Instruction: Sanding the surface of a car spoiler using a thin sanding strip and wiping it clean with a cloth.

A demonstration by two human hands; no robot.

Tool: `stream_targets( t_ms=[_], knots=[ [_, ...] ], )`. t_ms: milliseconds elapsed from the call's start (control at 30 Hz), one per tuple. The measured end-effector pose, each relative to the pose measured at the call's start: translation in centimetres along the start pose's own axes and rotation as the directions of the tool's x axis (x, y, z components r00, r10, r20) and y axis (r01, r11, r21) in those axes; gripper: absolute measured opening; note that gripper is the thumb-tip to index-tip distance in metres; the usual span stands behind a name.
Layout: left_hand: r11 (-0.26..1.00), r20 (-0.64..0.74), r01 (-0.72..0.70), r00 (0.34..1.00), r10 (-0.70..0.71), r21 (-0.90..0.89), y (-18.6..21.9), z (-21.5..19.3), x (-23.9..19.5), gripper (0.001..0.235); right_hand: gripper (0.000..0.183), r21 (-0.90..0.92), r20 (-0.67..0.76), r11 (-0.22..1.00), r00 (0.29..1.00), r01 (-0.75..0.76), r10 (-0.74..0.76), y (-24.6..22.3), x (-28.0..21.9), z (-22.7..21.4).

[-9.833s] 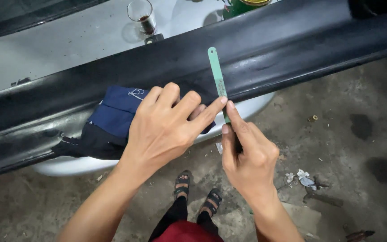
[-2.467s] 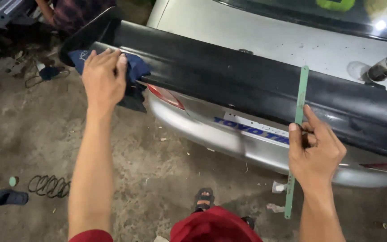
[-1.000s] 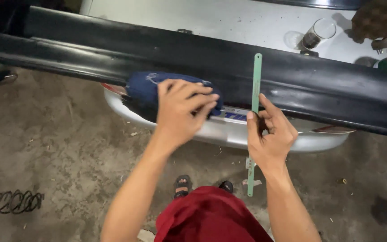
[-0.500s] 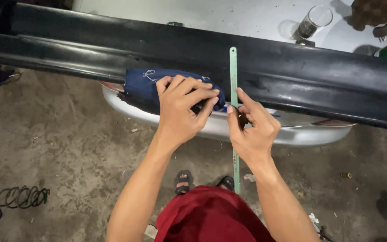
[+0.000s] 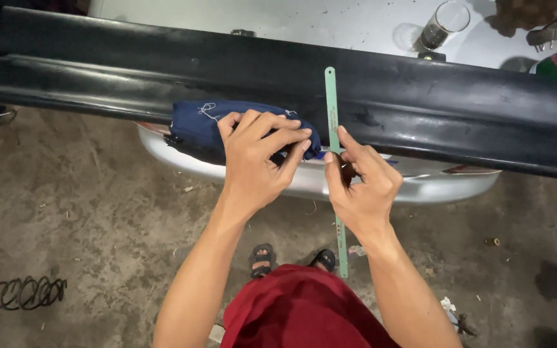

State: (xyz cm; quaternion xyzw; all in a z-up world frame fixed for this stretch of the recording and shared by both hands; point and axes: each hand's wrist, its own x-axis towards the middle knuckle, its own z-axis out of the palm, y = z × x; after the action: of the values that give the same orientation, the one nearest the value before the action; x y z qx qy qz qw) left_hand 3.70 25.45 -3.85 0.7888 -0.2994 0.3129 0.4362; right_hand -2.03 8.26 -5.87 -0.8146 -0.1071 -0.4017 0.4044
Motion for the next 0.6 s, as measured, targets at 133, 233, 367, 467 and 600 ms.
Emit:
stream_targets(
  t_ms=[133,233,367,467,600],
  knots=[
    [1.000,-0.003,-0.014,1.000,0.014,0.018,-0.18,0.01,-0.05,0.004,0.028,0.003,0.001,1.000,1.000,0.003,-0.003,-0.08,-0.12,-0.06],
    [1.000,-0.006,-0.015,1.000,0.015,0.008,-0.12,-0.06,-0.04,0.002,0.029,-0.010,0.013,1.000,1.000,-0.006,0.007,-0.27,-0.08,-0.11],
    [1.000,-0.015,-0.020,1.000,0.020,0.006,-0.13,0.03,-0.01,0.002,0.029,-0.001,-0.005,1.000,1.000,0.005,-0.005,-0.21,0.10,-0.05],
    [0.999,-0.034,-0.029,0.999,0.030,0.039,-0.17,0.34,-0.12,0.004,0.029,-0.012,-0.017,1.000,1.000,0.018,-0.018,-0.16,0.13,-0.09],
    [0.998,-0.074,-0.027,0.997,0.031,0.050,0.32,0.43,0.21,0.007,0.029,-0.025,-0.018,1.000,1.000,0.008,-0.009,-0.28,0.11,-0.07]
  ],
)
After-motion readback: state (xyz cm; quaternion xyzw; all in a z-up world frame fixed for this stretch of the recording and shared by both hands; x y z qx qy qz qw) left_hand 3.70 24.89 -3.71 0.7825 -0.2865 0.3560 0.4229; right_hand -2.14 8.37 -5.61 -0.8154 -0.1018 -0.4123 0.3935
